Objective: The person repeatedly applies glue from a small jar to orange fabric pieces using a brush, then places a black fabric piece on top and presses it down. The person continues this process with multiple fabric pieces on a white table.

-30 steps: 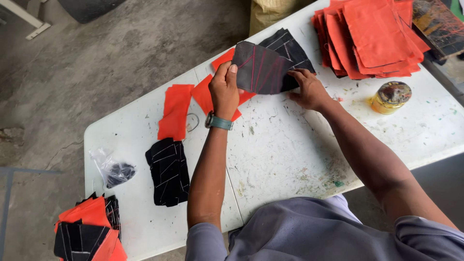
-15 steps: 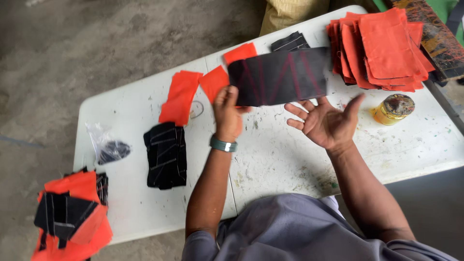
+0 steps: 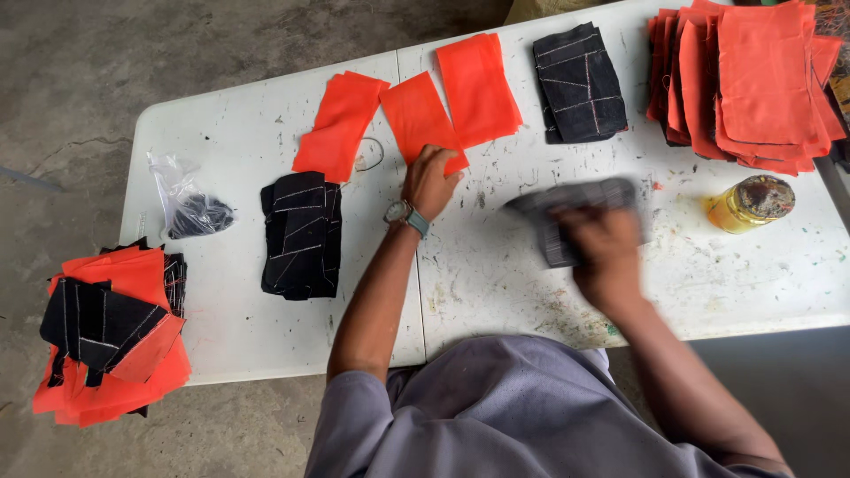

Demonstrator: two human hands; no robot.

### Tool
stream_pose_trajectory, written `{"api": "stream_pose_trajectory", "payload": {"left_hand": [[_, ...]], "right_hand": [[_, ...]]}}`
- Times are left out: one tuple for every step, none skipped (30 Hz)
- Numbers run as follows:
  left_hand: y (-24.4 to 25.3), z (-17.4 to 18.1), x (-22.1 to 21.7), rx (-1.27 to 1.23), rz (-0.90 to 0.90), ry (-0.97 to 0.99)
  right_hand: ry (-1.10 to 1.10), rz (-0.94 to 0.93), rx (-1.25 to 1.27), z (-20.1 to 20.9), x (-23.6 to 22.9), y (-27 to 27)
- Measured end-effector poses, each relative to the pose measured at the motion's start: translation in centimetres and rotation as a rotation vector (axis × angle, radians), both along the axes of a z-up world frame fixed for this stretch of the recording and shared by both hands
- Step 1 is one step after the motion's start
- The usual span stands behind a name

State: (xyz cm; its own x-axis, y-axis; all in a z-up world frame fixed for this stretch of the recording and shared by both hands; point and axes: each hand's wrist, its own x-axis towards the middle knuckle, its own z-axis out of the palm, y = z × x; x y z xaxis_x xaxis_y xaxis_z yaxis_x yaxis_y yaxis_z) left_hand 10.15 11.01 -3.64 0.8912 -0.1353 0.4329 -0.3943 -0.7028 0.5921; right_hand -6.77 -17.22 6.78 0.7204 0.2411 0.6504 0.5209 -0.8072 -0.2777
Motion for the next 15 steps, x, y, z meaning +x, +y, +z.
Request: {"api": "stream_pose_trajectory", "payload": {"left_hand": [[0.6, -0.2, 0.7, 0.016, 0.015, 0.036], [1.2, -0.7, 1.2, 0.032, 0.031, 0.072], [1.8, -1.2, 1.6, 0.051, 0.049, 0.086], [2.4, -1.6, 2.1, 0.069, 0.068, 0.101], [3.0, -2.1, 2.5, 0.09, 0.085, 0.121], [3.6, -2.6, 2.9, -0.022, 0.112, 0.131], [4.1, -3.2, 2.9, -0.134, 0.134, 0.15], [4.5, -3.6, 2.7, -0.246, 0.157, 0.169], [4.9, -3.4, 2.9, -0.369, 0.1, 0.155], [5.3, -2.9, 2.8, -0.493, 0.042, 0.14], [5.6, -2.3, 2.4, -0.615, -0.016, 0.125], [5.7, -1.6, 1.7, -0.753, -0.116, 0.141], [5.7, -0.8, 0.6, -0.888, -0.215, 0.157], [5.7, 0.2, -0.5, -1.022, -0.316, 0.172], [5.6, 1.1, -1.7, -1.165, -0.416, 0.23]], "right_hand": [[0.243, 0.071, -0.09, -0.7, -0.1, 1.8], [0.485, 0.141, -0.181, -1.3, -0.3, 3.0], [0.431, 0.202, -0.203, -1.7, -0.5, 3.7], [0.377, 0.262, -0.225, -2.1, -0.3, 4.3], [0.328, 0.322, -0.243, -2.5, -0.2, 4.4], [0.383, 0.344, -0.188, -2.9, 0.2, 4.3], [0.447, 0.361, -0.131, -3.3, 0.6, 3.9], [0.512, 0.378, -0.073, -3.7, 1.2, 3.5], [0.55, 0.37, 0.011, -3.8, 2.6, 3.3], [0.588, 0.362, 0.096, -3.8, 4.0, 3.3], [0.626, 0.354, 0.18, -3.8, 5.5, 3.4], [0.714, 0.341, 0.363, -3.8, 6.9, 3.7], [0.799, 0.327, 0.547, -3.8, 8.3, 4.3], [0.881, 0.311, 0.733, -3.8, 9.4, 4.8], [1.005, 0.334, 0.894, -3.8, 10.3, 5.4]]}}
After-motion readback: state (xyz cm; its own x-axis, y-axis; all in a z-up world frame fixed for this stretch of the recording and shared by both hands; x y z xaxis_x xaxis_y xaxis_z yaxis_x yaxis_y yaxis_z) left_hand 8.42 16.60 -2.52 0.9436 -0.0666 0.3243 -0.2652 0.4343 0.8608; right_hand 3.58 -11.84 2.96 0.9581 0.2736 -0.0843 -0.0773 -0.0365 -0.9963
